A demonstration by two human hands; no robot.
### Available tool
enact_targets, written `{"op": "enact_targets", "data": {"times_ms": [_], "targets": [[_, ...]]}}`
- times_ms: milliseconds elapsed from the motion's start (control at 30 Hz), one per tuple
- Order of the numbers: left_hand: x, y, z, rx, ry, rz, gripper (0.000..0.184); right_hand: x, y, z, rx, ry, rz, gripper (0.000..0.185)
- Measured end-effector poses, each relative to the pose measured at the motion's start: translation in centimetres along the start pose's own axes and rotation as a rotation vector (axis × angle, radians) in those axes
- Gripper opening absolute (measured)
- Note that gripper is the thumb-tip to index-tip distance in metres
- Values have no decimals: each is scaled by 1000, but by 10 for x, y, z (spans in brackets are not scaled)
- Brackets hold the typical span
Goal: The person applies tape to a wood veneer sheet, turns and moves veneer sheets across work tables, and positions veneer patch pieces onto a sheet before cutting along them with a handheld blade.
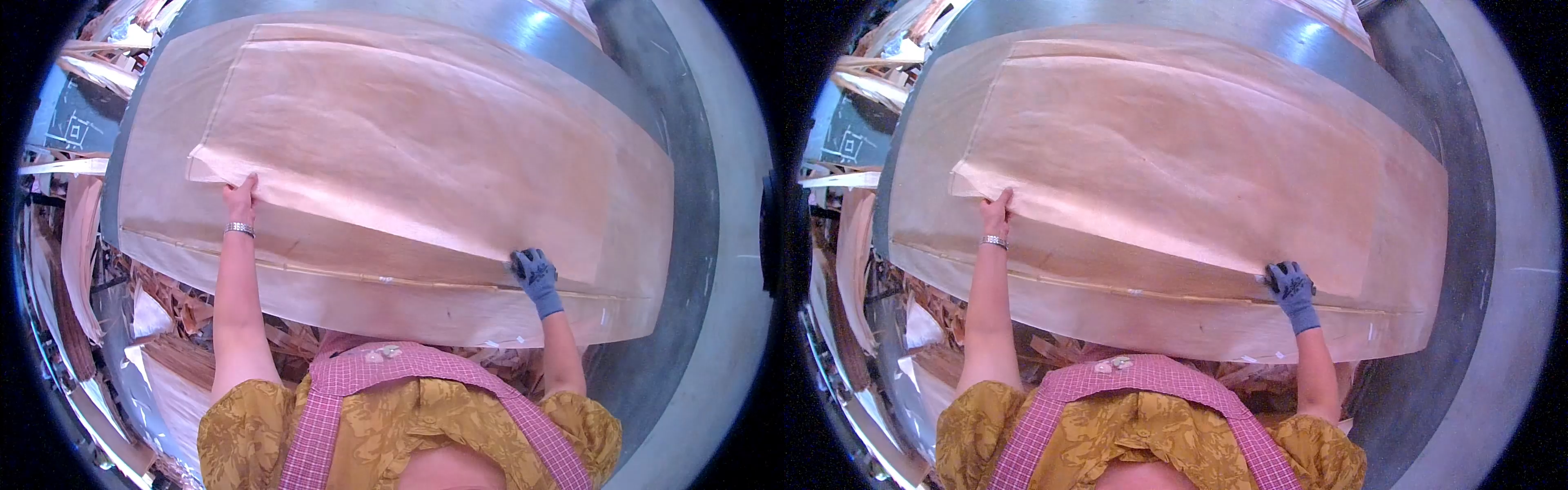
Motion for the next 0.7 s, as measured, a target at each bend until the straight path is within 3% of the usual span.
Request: {"op": "enact_targets", "data": {"times_ms": [100,200,300,400,467,500,600,700], "targets": [[-3,4,8,34,-36,2,56,-5,2,-9,-294,-153,66,43],[23,7,-22,-104,-30,-53,64,-26,5,-30,-528,-377,-105,49],[50,12,-82,-1098,-699,-384,68,-41,-19,-46,-496,-431,-143,47],[42,-39,-84,-1098,-917,159,69,-52,-24,-53,-555,-443,-75,44],[26,-54,-95,-1157,-983,199,69,-63,-22,-57,-567,-545,-44,44],[13,-57,-96,-1184,-1010,220,70,-73,3,-30,-509,-524,-116,38],[-35,-40,-53,-1208,-937,125,64,-134,22,71,-443,-57,-261,35],[-46,-32,-81,-1114,-688,368,55,-197,67,253,-592,237,-166,37]]}}
Point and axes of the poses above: each hand's wrist, its own x-axis away from the middle knuckle, its own y-axis out of the back of the hand, z = x × y, the point moved 7 cm from there along -x, towards the middle knuckle, and after that the axes turned 13 degrees about -y, right-handed, at the moved point
